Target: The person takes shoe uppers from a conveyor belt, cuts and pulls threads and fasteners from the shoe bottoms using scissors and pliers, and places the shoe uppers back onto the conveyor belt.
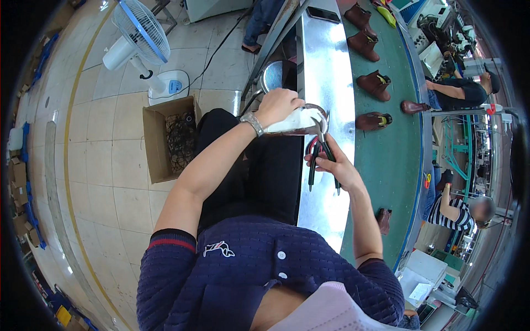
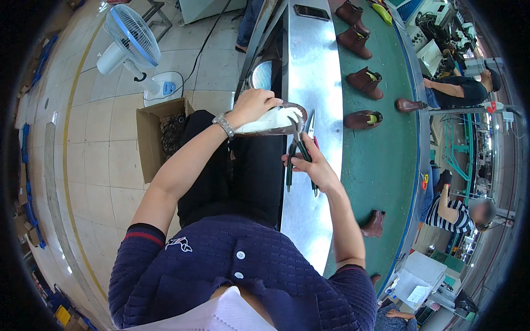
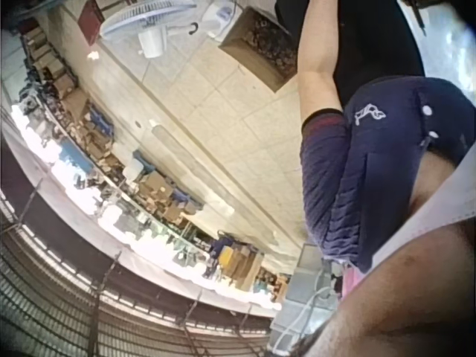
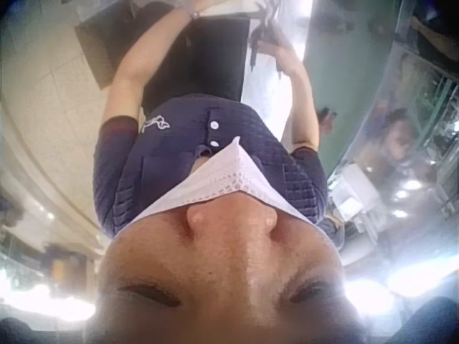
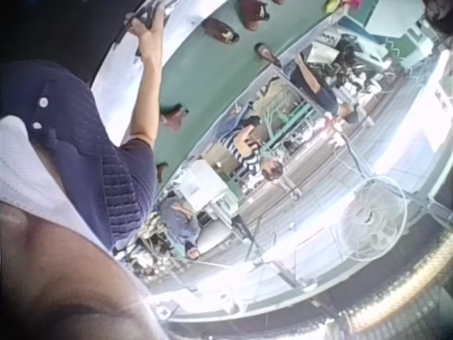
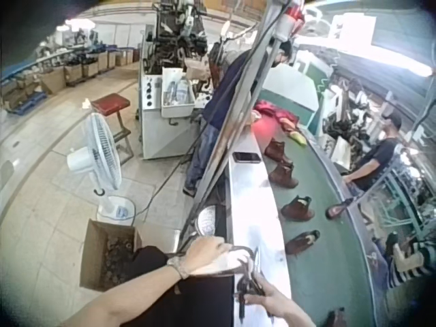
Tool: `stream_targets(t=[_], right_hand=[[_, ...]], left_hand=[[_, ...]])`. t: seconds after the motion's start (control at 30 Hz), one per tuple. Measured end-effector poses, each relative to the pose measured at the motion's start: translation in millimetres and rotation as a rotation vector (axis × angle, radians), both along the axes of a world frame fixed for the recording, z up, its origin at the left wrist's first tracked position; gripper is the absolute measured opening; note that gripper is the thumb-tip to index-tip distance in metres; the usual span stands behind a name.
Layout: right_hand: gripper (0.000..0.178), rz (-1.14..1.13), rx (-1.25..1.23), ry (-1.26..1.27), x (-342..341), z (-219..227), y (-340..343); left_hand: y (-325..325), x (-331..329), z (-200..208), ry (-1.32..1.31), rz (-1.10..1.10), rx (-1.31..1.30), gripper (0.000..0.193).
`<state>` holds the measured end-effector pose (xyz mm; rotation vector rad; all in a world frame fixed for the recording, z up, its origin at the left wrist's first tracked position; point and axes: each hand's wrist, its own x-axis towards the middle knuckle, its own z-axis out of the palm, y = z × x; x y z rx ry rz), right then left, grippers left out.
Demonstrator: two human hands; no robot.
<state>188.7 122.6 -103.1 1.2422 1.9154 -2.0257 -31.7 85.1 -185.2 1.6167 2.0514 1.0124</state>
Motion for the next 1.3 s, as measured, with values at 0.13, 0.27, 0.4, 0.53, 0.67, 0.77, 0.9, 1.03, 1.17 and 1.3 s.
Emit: stream_targets(t=[0.13, 0.27, 0.4, 0.53, 0.67, 0.77, 0.9, 1.03, 1.17, 1.3], right_hand=[[0.07, 0.163, 0.04, -0.04, -13, -5, 29], [0.063, 0.281, 0.131, -0.218, -35, 7, 30], [0.054, 0.216, 0.334, -0.116, -26, -8, 9], [0.052, 0.155, 0.546, -0.095, -12, -26, -14], [0.05, 0.154, 0.665, -0.104, -8, -27, -11], [0.046, 0.559, 0.919, -0.271, -19, 7, 14], [0.053, 0.294, 0.903, -0.104, -46, 37, 14], [0.057, 0.381, 1.165, -0.105, -41, -24, 16], [0.056, 0.323, 0.912, -0.12, -47, 6, 15], [0.056, 0.17, 0.981, -0.124, -39, -28, 17]], left_hand=[[-27, 1, 9, -0.076, -0.249, -0.207, 0.07], [-55, 47, -3, 0.317, -0.002, 0.0, 0.099], [-57, 54, -13, 0.292, 0.107, 0.121, 0.086], [-65, 55, -15, 0.337, 0.088, 0.173, 0.077], [-70, 53, -17, 0.383, 0.038, 0.214, 0.07], [-70, 49, -26, 0.534, 0.023, 0.227, 0.066], [-70, 44, -34, 0.677, 0.041, 0.263, 0.063], [-66, 46, -32, 0.704, 0.003, 0.296, 0.06], [-69, 45, -34, 0.677, 0.025, 0.277, 0.058], [-65, 51, -27, 0.681, 0.032, 0.259, 0.054]])
